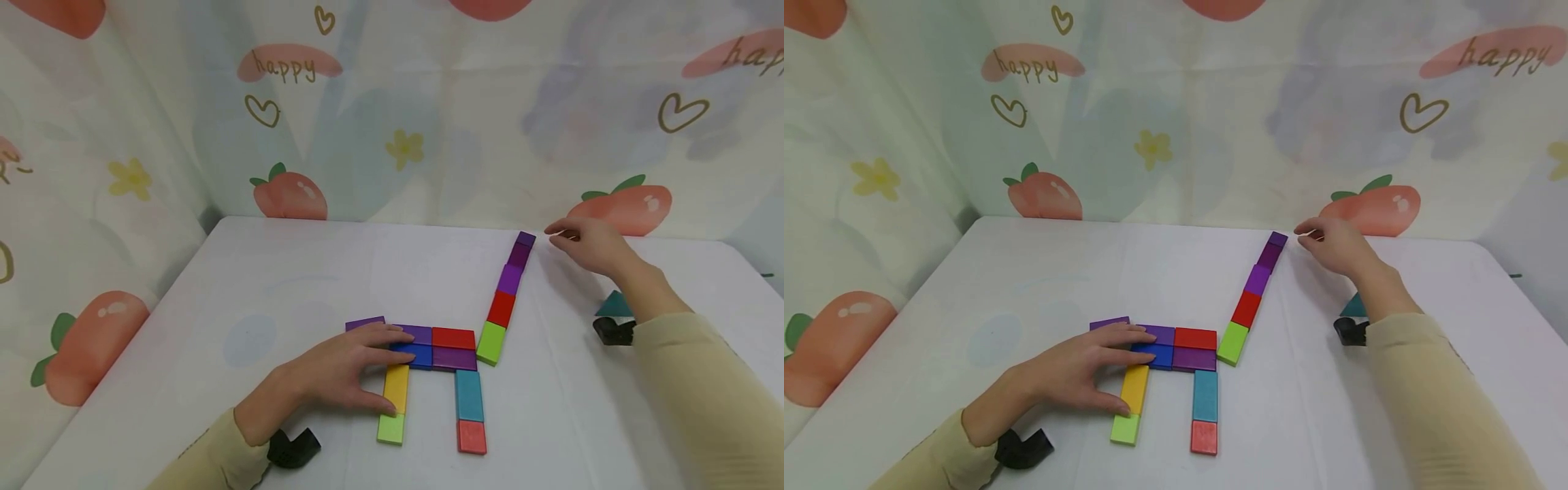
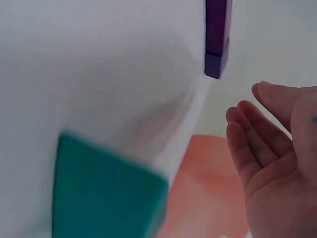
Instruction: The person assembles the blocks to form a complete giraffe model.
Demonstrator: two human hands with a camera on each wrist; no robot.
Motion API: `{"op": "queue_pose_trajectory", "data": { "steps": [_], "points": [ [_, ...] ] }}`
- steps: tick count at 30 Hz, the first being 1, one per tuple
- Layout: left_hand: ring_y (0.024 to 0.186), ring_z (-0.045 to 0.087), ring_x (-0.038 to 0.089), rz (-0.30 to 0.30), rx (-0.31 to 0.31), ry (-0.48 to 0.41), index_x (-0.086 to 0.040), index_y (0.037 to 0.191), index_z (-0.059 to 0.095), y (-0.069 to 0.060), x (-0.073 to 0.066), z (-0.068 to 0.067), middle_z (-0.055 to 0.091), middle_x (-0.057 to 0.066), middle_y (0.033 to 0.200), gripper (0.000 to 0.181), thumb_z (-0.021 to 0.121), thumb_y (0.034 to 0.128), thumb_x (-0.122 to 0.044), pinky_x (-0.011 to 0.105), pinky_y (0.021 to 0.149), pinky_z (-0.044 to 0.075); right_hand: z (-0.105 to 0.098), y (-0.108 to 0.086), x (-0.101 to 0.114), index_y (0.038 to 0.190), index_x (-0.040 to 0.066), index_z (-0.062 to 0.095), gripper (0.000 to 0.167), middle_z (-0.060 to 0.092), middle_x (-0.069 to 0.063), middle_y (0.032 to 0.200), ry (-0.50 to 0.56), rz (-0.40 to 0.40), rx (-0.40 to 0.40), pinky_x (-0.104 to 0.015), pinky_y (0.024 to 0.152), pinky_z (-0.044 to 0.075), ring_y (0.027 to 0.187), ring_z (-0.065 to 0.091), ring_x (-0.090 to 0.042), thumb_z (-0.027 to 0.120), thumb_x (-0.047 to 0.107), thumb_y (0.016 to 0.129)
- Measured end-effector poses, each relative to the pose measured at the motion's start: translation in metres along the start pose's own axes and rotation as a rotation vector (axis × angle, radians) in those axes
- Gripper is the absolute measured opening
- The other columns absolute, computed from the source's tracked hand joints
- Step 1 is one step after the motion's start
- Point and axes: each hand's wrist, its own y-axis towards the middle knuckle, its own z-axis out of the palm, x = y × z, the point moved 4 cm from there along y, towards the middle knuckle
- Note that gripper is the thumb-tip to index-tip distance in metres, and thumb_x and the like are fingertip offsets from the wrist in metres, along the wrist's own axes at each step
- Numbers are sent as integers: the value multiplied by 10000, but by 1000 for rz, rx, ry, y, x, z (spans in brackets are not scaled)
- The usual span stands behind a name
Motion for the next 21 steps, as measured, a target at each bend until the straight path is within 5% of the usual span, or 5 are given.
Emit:
{"op": "queue_pose_trajectory", "data": {
  "steps": [6, 11, 18, 21],
  "points": [
    [1481, 272, 164, -24, 12, -9, -235, 1454, 579, 0, 0, 1, 384, -88, 1578, 709, 752, 849, -563, 432, 1163, 315, -17, -30, -2, 1269, -47, 629, 321, 629, -243, 1221, -23, -109, -62, -610, 942, 480, 1108, 593, -428, 642, 113, 991],
    [1487, 260, 175, -32, 15, -14, -240, 1457, 575, -1, -1, 1, 378, -93, 1581, 712, 753, 848, -563, 437, 1163, 313, -20, -57, -9, 1224, -7, 679, 325, 688, -172, 1148, -103, -184, -118, -290, 853, 532, 1020, 647, -353, 738, 110, 926],
    [1486, 262, 169, -33, 12, -18, -238, 1457, 576, -1, -1, 0, 384, -89, 1578, 714, 754, 845, -562, 438, 1163, 313, -10, -86, -27, 1215, 28, 696, 325, 691, -152, 1136, -123, -160, -91, -150, 761, 489, 986, 644, -331, 758, 143, 917],
    [1486, 262, 166, -31, 14, -19, -239, 1459, 573, -1, -1, 1, 380, -91, 1580, 715, 752, 847, -562, 436, 1162, 315, -7, -96, -32, 1189, 50, 712, 320, 687, -118, 1134, -123, -175, -107, -83, 757, 458, 964, 631, -133, 785, 132, 888]
  ]
}}
